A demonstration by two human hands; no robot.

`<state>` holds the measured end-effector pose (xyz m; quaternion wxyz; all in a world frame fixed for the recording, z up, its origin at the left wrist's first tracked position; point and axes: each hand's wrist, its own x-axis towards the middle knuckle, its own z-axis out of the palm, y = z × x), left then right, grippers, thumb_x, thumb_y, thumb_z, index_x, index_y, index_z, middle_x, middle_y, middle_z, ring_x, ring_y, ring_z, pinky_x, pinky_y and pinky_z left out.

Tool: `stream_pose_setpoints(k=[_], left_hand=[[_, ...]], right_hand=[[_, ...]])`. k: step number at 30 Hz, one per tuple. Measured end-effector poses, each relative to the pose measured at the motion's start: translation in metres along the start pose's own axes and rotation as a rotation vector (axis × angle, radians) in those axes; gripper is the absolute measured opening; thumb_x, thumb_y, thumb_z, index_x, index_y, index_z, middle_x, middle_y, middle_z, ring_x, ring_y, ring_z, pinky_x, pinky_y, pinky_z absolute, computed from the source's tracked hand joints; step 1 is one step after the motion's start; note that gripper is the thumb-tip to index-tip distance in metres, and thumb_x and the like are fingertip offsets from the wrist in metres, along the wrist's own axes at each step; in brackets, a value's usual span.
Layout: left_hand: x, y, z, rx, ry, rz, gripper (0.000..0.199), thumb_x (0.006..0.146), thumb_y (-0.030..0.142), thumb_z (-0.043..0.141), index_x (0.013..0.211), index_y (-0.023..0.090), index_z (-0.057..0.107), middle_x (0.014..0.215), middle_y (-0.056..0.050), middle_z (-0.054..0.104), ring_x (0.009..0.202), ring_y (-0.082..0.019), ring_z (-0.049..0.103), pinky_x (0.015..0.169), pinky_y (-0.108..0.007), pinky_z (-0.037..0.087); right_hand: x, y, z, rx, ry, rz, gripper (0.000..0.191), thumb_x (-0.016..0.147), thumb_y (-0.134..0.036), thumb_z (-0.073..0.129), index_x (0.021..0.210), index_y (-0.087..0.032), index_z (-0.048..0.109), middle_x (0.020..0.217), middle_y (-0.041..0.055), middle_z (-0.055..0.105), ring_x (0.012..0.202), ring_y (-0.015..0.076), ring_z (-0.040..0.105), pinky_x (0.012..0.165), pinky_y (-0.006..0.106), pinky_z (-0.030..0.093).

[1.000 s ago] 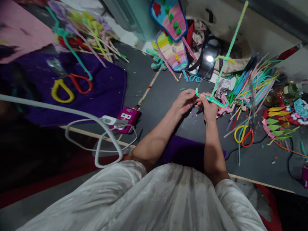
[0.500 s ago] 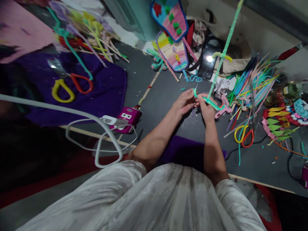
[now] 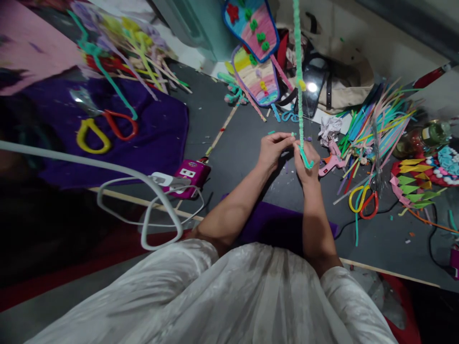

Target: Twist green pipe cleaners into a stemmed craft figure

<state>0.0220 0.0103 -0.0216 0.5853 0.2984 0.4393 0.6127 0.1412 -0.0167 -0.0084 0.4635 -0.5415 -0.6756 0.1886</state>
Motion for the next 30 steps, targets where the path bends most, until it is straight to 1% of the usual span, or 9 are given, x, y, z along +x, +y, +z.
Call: stream_pose_setpoints(k=[3,6,11,14,17,22,26,28,30], left_hand=[[-0.001,0.001,0.0,0.004,0.012,-0.009,0.013,0.066,0.022,0.084,0.075,0.017,0.077,0.072,-0.001,0.072,0.062,-0.01,0.062,0.068,-0.026,0.051],[-0.002,0.003,0.001,-0.007,0.026,-0.03,0.014,0.066,0.02,0.083,0.079,0.017,0.078,0.074,-0.002,0.072,0.064,-0.01,0.063,0.071,-0.028,0.052],[0.0,0.003,0.0,-0.11,0.022,-0.096,0.021,0.062,0.021,0.086,0.079,0.016,0.075,0.072,0.0,0.07,0.061,-0.009,0.062,0.069,-0.026,0.052],[0.002,0.003,-0.002,-0.22,-0.035,-0.185,0.027,0.059,0.021,0.089,0.08,0.015,0.073,0.071,0.0,0.069,0.06,-0.009,0.062,0.066,-0.025,0.052],[0.003,0.005,-0.002,-0.313,-0.105,-0.271,0.031,0.058,0.022,0.09,0.081,0.015,0.07,0.069,0.001,0.067,0.059,-0.009,0.062,0.064,-0.025,0.052],[0.001,0.009,-0.002,-0.373,-0.211,-0.367,0.035,0.063,0.024,0.089,0.089,0.016,0.068,0.07,0.001,0.066,0.058,-0.009,0.06,0.058,-0.023,0.051],[0.0,0.011,-0.002,-0.395,-0.282,-0.392,0.038,0.063,0.026,0.09,0.093,0.019,0.066,0.071,0.002,0.064,0.054,-0.009,0.056,0.049,-0.023,0.046],[0.0,0.011,-0.003,-0.386,-0.308,-0.401,0.039,0.062,0.028,0.091,0.091,0.02,0.066,0.072,0.002,0.063,0.053,-0.009,0.055,0.045,-0.023,0.043],[0.0,0.01,-0.003,-0.372,-0.309,-0.402,0.04,0.062,0.031,0.091,0.09,0.02,0.064,0.073,0.001,0.063,0.053,-0.01,0.055,0.045,-0.023,0.043]], right_hand=[[0.0,-0.001,0.0,0.009,-0.015,0.012,0.029,0.096,-0.047,0.05,0.089,-0.025,0.068,0.08,0.0027,0.071,0.078,0.0175,0.068,0.084,0.036,0.056],[-0.001,-0.003,0.002,0.051,-0.02,0.084,0.029,0.094,-0.049,0.052,0.088,-0.025,0.069,0.077,0.0013,0.07,0.076,0.0166,0.067,0.083,0.035,0.057],[-0.002,-0.008,0.007,0.257,0.047,0.299,0.028,0.089,-0.049,0.059,0.086,-0.022,0.068,0.071,-0.0019,0.067,0.06,0.0125,0.065,0.063,0.029,0.059],[0.001,-0.01,0.008,0.425,0.079,0.39,0.025,0.084,-0.046,0.066,0.086,-0.021,0.067,0.068,-0.0034,0.067,0.056,0.0112,0.064,0.057,0.027,0.06],[0.003,-0.009,0.008,0.548,0.077,0.445,0.024,0.08,-0.045,0.07,0.086,-0.022,0.066,0.065,-0.0051,0.067,0.053,0.0098,0.063,0.055,0.025,0.06],[0.005,-0.005,0.009,0.702,0.055,0.51,0.027,0.076,-0.043,0.075,0.086,-0.022,0.062,0.062,-0.007,0.068,0.049,0.0076,0.062,0.053,0.021,0.059],[0.004,-0.003,0.01,0.75,0.035,0.528,0.031,0.074,-0.045,0.077,0.086,-0.021,0.061,0.061,-0.0067,0.068,0.047,0.0078,0.061,0.052,0.022,0.059],[0.004,-0.003,0.011,0.736,0.027,0.527,0.031,0.074,-0.046,0.076,0.087,-0.021,0.062,0.061,-0.0061,0.068,0.047,0.0081,0.061,0.051,0.022,0.058],[0.004,-0.004,0.011,0.689,0.025,0.51,0.031,0.075,-0.048,0.074,0.087,-0.021,0.063,0.062,-0.0055,0.068,0.048,0.0084,0.061,0.051,0.022,0.057]])
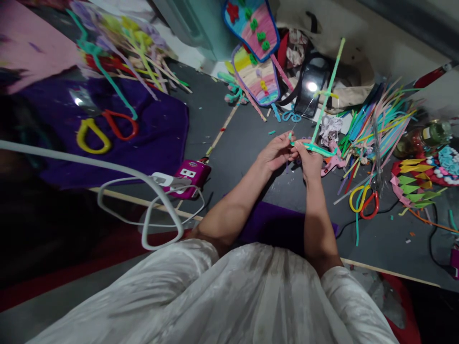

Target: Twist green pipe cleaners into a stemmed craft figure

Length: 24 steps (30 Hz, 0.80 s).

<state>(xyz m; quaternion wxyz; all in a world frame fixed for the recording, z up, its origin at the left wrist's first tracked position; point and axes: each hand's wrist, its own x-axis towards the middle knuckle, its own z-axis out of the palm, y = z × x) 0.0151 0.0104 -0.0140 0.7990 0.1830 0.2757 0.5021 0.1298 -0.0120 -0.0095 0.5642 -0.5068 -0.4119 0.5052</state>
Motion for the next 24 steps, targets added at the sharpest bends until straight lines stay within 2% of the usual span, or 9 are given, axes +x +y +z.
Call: stream_pose_setpoints(k=[5,9,13,15,18,21,24], left_hand=[[0.001,-0.001,0.0,0.033,0.043,0.068,0.05,0.059,0.026,0.089,0.099,0.021,0.061,0.077,0.003,0.063,0.056,-0.01,0.058,0.051,-0.024,0.046],[0.0,-0.002,0.002,0.147,0.08,0.184,0.055,0.056,0.017,0.086,0.105,0.021,0.061,0.085,0.001,0.066,0.063,-0.009,0.061,0.058,-0.023,0.047],[-0.001,-0.006,0.006,0.265,0.086,0.329,0.049,0.061,0.026,0.086,0.103,0.02,0.061,0.089,-0.001,0.067,0.075,-0.011,0.065,0.072,-0.025,0.051],[0.0,-0.009,0.008,0.326,0.104,0.4,0.046,0.063,0.033,0.087,0.099,0.021,0.062,0.088,-0.001,0.067,0.079,-0.012,0.065,0.077,-0.025,0.051],[0.001,-0.011,0.01,0.406,0.198,0.475,0.041,0.064,0.04,0.088,0.088,0.021,0.061,0.085,0.0,0.065,0.08,-0.012,0.063,0.077,-0.024,0.05],[0.0,-0.012,0.011,0.433,0.286,0.539,0.037,0.065,0.039,0.087,0.076,0.02,0.057,0.082,0.001,0.063,0.077,-0.011,0.059,0.074,-0.023,0.047],[-0.002,-0.011,0.011,0.48,0.307,0.544,0.03,0.072,0.036,0.083,0.069,0.019,0.058,0.075,0.001,0.061,0.069,-0.01,0.055,0.069,-0.023,0.044]], right_hand=[[-0.004,-0.001,0.002,-0.21,0.062,-0.163,0.026,0.084,-0.048,0.065,0.087,-0.022,0.066,0.065,-0.0042,0.067,0.054,0.0105,0.064,0.056,0.025,0.058],[-0.007,0.002,-0.001,-0.462,0.105,-0.321,0.028,0.091,-0.049,0.055,0.089,-0.023,0.067,0.072,-0.002,0.068,0.06,0.013,0.065,0.063,0.029,0.058],[-0.006,0.003,-0.006,-0.674,0.09,-0.486,0.031,0.096,-0.047,0.047,0.09,-0.024,0.067,0.081,0.0025,0.069,0.077,0.0172,0.067,0.079,0.035,0.056],[-0.005,0.004,-0.008,-0.749,0.072,-0.552,0.034,0.098,-0.046,0.043,0.088,-0.023,0.067,0.082,0.0049,0.068,0.082,0.0191,0.067,0.082,0.036,0.055],[-0.003,0.005,-0.008,-0.835,0.033,-0.608,0.037,0.1,-0.043,0.038,0.087,-0.022,0.066,0.08,0.0066,0.066,0.081,0.0202,0.065,0.082,0.037,0.054],[-0.003,0.008,-0.007,-0.87,0.029,-0.628,0.037,0.1,-0.043,0.038,0.089,-0.021,0.066,0.08,0.0069,0.066,0.081,0.0206,0.065,0.083,0.037,0.053],[-0.002,0.009,-0.007,-0.845,0.043,-0.617,0.037,0.1,-0.044,0.039,0.09,-0.021,0.066,0.082,0.0072,0.067,0.084,0.0206,0.066,0.085,0.038,0.053]])
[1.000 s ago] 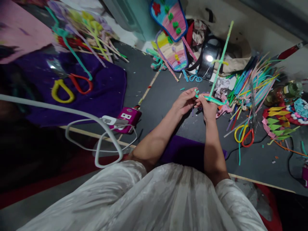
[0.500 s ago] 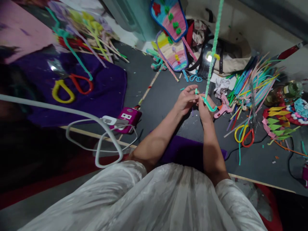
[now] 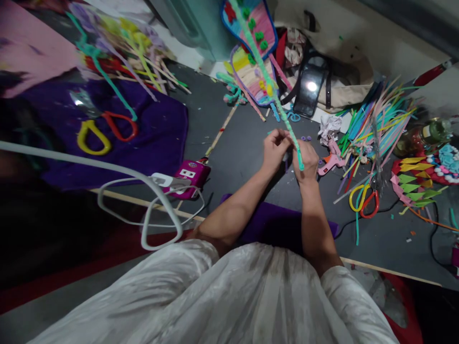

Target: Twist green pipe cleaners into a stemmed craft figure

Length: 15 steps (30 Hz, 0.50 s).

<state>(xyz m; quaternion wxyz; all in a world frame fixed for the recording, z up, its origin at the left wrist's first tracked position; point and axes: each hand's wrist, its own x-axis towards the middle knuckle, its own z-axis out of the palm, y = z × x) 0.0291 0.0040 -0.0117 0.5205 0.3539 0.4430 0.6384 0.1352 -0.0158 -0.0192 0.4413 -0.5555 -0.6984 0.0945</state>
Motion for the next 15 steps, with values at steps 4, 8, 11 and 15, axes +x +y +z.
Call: stream_pose_setpoints(k=[4,8,11,15], left_hand=[[-0.0008,0.0007,-0.0037,0.1,-0.001,-0.031,0.023,0.079,0.036,0.076,0.068,0.019,0.066,0.063,0.002,0.06,0.061,-0.01,0.053,0.064,-0.023,0.042],[0.0015,-0.0002,-0.0067,0.105,-0.004,-0.028,0.026,0.08,0.041,0.076,0.068,0.019,0.069,0.061,0.001,0.061,0.059,-0.011,0.054,0.06,-0.023,0.042],[0.0037,-0.0005,-0.0074,0.027,-0.034,-0.047,0.03,0.079,0.045,0.077,0.067,0.019,0.068,0.061,0.0,0.061,0.057,-0.01,0.055,0.059,-0.023,0.043],[0.0055,0.0006,-0.0074,-0.098,-0.079,-0.148,0.031,0.077,0.044,0.079,0.068,0.018,0.067,0.063,0.001,0.062,0.055,-0.008,0.055,0.058,-0.021,0.046]], right_hand=[[0.0005,-0.0006,-0.0013,0.062,0.041,0.056,0.035,0.099,-0.046,0.043,0.087,-0.023,0.066,0.082,0.0057,0.068,0.083,0.0195,0.067,0.083,0.037,0.055],[-0.0009,-0.0021,-0.0021,0.139,0.041,0.144,0.031,0.096,-0.047,0.049,0.089,-0.024,0.067,0.078,0.0021,0.069,0.075,0.017,0.067,0.078,0.034,0.056],[-0.0021,-0.0034,-0.0001,0.253,0.043,0.254,0.029,0.094,-0.048,0.053,0.091,-0.023,0.068,0.075,-0.0003,0.069,0.066,0.0145,0.067,0.069,0.031,0.056],[0.0,-0.0057,0.0025,0.481,0.071,0.404,0.029,0.088,-0.05,0.061,0.09,-0.022,0.067,0.072,-0.0026,0.068,0.057,0.0118,0.065,0.059,0.027,0.056]])
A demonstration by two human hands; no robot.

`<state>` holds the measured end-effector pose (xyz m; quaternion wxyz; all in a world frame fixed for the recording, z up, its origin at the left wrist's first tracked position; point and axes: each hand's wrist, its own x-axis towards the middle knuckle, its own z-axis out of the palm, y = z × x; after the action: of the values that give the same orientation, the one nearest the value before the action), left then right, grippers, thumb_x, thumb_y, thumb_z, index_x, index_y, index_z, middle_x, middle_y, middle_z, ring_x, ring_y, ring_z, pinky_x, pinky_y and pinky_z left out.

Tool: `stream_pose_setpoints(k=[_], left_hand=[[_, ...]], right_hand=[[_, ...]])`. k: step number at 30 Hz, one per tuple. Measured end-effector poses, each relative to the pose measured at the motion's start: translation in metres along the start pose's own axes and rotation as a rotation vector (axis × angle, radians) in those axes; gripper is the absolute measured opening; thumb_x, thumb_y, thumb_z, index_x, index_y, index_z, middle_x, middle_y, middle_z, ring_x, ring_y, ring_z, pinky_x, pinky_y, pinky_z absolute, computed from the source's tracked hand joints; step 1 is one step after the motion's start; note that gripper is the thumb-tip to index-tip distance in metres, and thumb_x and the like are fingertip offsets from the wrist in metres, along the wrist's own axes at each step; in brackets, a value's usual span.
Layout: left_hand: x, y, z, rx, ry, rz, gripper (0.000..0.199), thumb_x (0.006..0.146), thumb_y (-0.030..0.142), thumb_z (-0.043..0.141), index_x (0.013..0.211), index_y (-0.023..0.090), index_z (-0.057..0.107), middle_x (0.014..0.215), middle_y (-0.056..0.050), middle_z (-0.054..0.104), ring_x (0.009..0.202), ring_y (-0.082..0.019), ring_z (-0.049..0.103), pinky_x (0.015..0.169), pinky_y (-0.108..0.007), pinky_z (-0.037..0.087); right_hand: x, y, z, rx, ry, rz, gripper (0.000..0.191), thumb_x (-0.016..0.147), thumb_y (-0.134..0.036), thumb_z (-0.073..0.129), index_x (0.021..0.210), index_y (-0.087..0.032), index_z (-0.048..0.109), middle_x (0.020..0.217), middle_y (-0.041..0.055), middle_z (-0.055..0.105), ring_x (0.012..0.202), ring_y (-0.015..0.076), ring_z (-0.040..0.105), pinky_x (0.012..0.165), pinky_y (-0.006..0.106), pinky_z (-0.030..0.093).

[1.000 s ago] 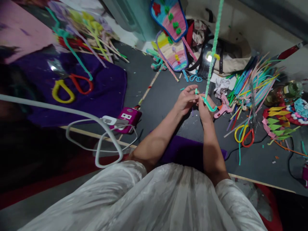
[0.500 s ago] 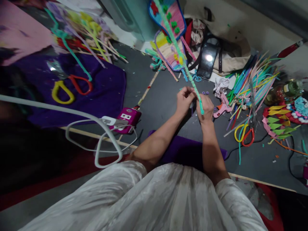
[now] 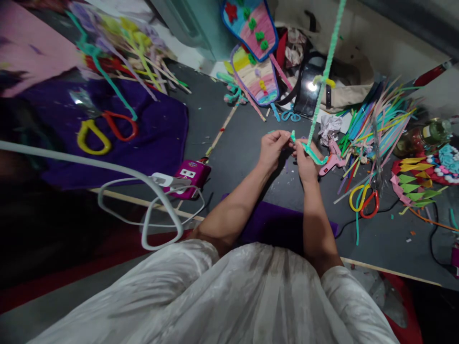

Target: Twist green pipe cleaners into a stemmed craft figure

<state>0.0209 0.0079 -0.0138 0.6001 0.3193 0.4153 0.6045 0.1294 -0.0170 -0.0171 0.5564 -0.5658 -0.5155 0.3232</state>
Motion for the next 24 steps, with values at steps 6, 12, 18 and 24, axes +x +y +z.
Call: stream_pose_setpoints(k=[6,12,18,24], left_hand=[[0.002,0.0,-0.003,-0.156,-0.094,-0.142,0.029,0.078,0.039,0.08,0.071,0.017,0.063,0.065,0.001,0.062,0.054,-0.007,0.057,0.057,-0.021,0.049],[0.002,0.001,-0.006,-0.235,-0.225,-0.215,0.039,0.071,0.048,0.084,0.068,0.018,0.058,0.06,0.002,0.057,0.05,-0.009,0.054,0.048,-0.022,0.045],[0.004,-0.003,-0.004,-0.199,-0.175,-0.285,0.042,0.067,0.052,0.085,0.072,0.019,0.059,0.06,0.002,0.059,0.05,-0.008,0.054,0.048,-0.021,0.047],[0.006,-0.012,-0.006,0.01,0.098,0.043,0.031,0.068,0.041,0.085,0.069,0.018,0.064,0.063,0.002,0.063,0.052,-0.007,0.054,0.055,-0.021,0.046]], right_hand=[[0.003,-0.007,0.0,0.189,-0.043,0.124,0.027,0.082,-0.048,0.067,0.09,-0.022,0.064,0.069,-0.0046,0.069,0.054,0.0095,0.064,0.056,0.025,0.059],[0.003,-0.011,0.0,0.273,-0.081,0.162,0.029,0.081,-0.048,0.07,0.09,-0.022,0.063,0.066,-0.0044,0.069,0.051,0.0103,0.064,0.055,0.026,0.061],[0.002,-0.01,0.0,0.175,-0.058,0.089,0.028,0.083,-0.049,0.067,0.089,-0.022,0.065,0.067,-0.004,0.07,0.054,0.0106,0.065,0.057,0.026,0.059],[-0.001,-0.002,-0.003,-0.184,-0.055,-0.071,0.032,0.09,-0.052,0.056,0.091,-0.023,0.069,0.073,-0.001,0.07,0.063,0.0141,0.067,0.068,0.032,0.058]])
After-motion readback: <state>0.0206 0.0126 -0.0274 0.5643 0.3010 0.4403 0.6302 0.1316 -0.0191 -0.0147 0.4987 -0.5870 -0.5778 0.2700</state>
